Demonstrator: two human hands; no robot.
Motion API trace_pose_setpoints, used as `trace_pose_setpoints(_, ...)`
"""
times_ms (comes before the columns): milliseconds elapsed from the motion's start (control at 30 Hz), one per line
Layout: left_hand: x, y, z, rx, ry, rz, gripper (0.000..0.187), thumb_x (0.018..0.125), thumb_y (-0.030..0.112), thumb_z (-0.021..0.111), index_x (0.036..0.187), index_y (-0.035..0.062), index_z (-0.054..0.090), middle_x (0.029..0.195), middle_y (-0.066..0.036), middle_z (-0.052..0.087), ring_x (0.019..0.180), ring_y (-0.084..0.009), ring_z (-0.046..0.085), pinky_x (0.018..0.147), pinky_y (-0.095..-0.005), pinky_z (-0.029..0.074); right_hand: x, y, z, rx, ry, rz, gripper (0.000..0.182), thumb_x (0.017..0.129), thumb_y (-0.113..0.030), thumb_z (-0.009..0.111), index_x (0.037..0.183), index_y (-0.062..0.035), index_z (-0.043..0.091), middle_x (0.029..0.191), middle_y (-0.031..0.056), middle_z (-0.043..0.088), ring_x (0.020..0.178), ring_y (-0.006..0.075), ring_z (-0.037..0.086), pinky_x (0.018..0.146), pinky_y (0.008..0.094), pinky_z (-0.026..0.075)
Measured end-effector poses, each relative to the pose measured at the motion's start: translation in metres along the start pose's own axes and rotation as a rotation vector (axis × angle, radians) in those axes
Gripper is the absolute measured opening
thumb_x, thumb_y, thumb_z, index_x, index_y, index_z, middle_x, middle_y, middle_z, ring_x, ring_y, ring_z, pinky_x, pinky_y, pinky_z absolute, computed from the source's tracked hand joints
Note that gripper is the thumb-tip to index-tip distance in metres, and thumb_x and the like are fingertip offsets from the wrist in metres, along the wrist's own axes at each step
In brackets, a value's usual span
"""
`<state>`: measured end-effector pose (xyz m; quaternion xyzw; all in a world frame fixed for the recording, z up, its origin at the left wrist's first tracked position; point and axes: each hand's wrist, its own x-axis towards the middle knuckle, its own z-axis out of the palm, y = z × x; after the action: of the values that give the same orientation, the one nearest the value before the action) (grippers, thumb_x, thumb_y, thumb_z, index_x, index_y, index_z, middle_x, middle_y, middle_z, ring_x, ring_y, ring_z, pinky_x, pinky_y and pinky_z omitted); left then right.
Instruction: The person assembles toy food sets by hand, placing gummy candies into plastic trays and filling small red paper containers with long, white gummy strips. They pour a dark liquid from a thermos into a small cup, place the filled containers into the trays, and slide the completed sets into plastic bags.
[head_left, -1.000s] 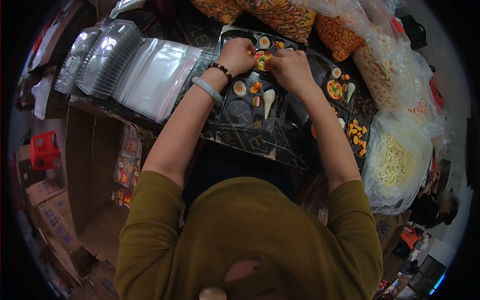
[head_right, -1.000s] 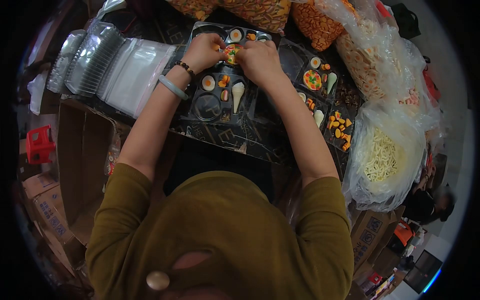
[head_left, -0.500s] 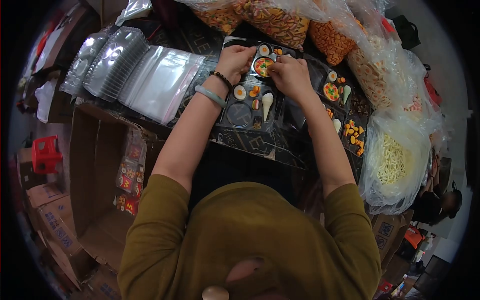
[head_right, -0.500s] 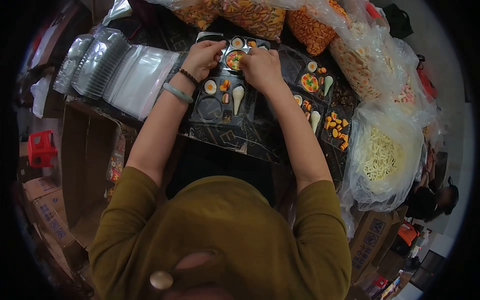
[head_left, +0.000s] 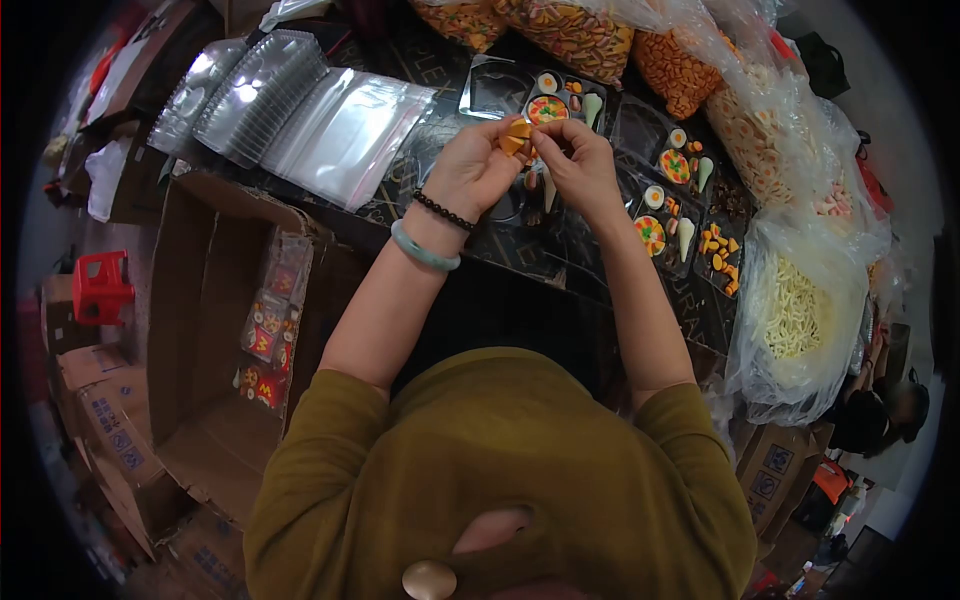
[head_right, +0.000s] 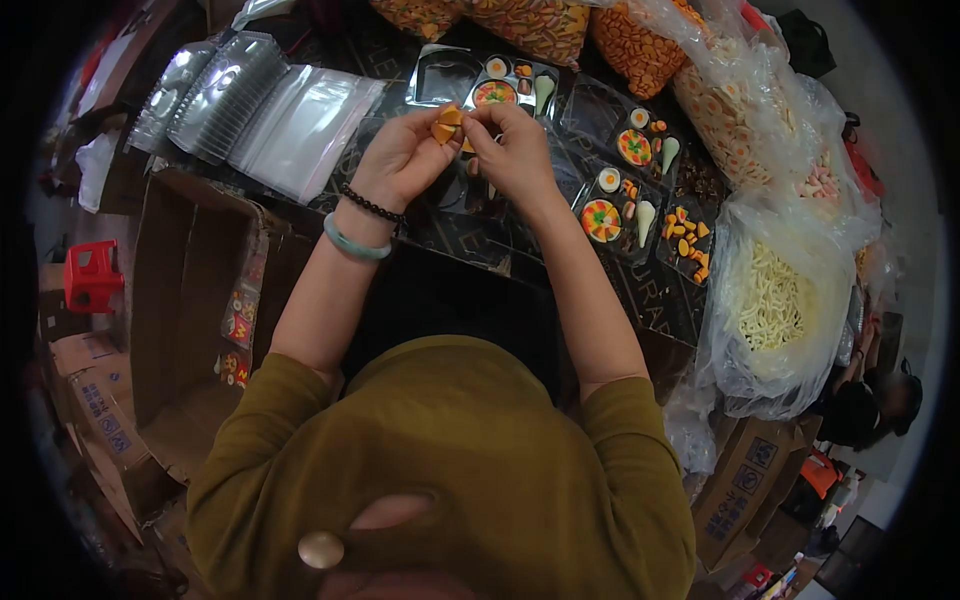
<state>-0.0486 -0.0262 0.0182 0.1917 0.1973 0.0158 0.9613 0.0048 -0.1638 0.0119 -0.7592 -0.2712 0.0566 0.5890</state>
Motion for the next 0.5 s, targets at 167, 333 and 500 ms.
trace_pose_setpoints(167, -0.033, -0.01, -0.023, 0.227, -0.027, 0.142, 0.018, 0.09, 0.003, 0.059, 0.105, -0.0061, 0.055, 0.105, -0.014, 0.059, 0.095, -0.0214, 0.06, 0.086, -0.0294, 0.052, -0.024, -0.014, 0.006, 0.048, -0.042, 0.138, 0.019, 0.09, -0.017, 0.065, 0.093, 0.0009, 0.065, 0.077, 0.001, 0.063, 0.069, 0.0046, 0.055, 0.06, 0.0199, 0.043)
trace_pose_setpoints(333, -0.055, -0.012, -0.037, 0.371, 0.02, 0.052, 0.018, 0.091, 0.016, 0.063, 0.099, 0.0005, 0.06, 0.082, -0.005, 0.064, 0.068, -0.0095, 0.061, 0.058, -0.0179, 0.048, -0.04, -0.016, 0.012, 0.146, -0.111, 0.139, 0.019, 0.089, -0.019, 0.066, 0.09, 0.0003, 0.065, 0.072, 0.001, 0.063, 0.064, 0.0055, 0.056, 0.054, 0.0219, 0.043)
trace_pose_setpoints(500, -0.059, -0.006, -0.057, 0.486, -0.037, 0.09, 0.022, 0.091, 0.021, 0.064, 0.1, 0.0008, 0.062, 0.081, -0.003, 0.064, 0.062, -0.0064, 0.054, 0.055, -0.0163, 0.043, -0.044, -0.009, 0.019, 0.09, -0.059, 0.137, 0.016, 0.087, -0.016, 0.066, 0.087, 0.0005, 0.064, 0.072, 0.0045, 0.064, 0.063, 0.0103, 0.058, 0.055, 0.0252, 0.045)
